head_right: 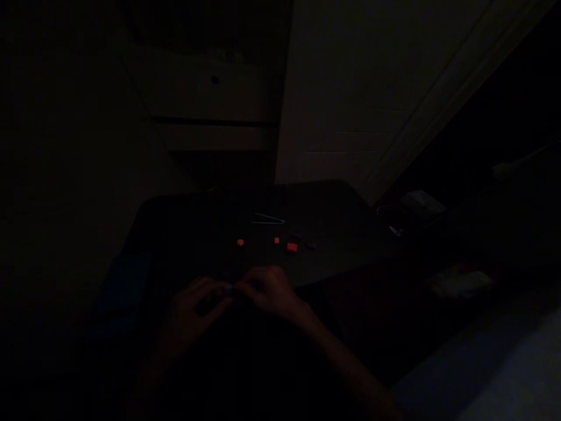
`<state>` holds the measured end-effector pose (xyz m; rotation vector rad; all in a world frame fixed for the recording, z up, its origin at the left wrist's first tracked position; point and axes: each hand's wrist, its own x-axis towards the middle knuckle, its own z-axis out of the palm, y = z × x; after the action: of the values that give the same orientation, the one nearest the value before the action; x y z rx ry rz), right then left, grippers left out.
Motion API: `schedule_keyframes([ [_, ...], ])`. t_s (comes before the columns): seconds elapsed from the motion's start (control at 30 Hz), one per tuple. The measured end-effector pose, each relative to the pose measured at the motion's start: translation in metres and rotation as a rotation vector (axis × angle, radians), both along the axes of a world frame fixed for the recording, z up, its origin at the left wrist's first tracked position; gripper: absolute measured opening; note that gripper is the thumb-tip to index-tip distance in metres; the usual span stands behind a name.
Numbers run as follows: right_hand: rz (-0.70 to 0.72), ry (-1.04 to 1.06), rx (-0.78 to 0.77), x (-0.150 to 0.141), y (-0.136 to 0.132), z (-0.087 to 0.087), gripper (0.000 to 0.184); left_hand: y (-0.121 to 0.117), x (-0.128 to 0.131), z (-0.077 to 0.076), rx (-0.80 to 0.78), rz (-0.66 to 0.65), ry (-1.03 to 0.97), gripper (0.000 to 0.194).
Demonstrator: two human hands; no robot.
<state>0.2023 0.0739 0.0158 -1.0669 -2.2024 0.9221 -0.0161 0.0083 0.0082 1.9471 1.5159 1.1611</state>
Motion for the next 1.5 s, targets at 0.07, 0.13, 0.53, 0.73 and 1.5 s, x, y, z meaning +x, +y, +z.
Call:
schedule_keyframes([
  [0.07,-0.033,0.052,-0.032,0.001,0.000,-0.002,0.017,0.000,0.000,-0.002,0.000,0.001,-0.011,0.011],
  [0.13,-0.044,0.056,-0.027,0.002,-0.002,-0.002,0.018,0.001,-0.001,-0.004,0.010,0.000,-0.013,0.010],
  [0.53,0.074,-0.077,0.069,0.003,-0.010,0.005,0.014,-0.005,-0.003,-0.006,-0.008,0.085,0.022,0.015],
  [0.73,0.068,-0.096,0.087,0.001,-0.008,0.008,0.014,-0.003,-0.002,-0.004,-0.001,0.043,0.007,0.013],
  [1.5,0.062,-0.089,0.129,-0.001,-0.007,0.004,0.013,-0.001,-0.003,-0.005,-0.018,0.030,-0.003,0.011],
])
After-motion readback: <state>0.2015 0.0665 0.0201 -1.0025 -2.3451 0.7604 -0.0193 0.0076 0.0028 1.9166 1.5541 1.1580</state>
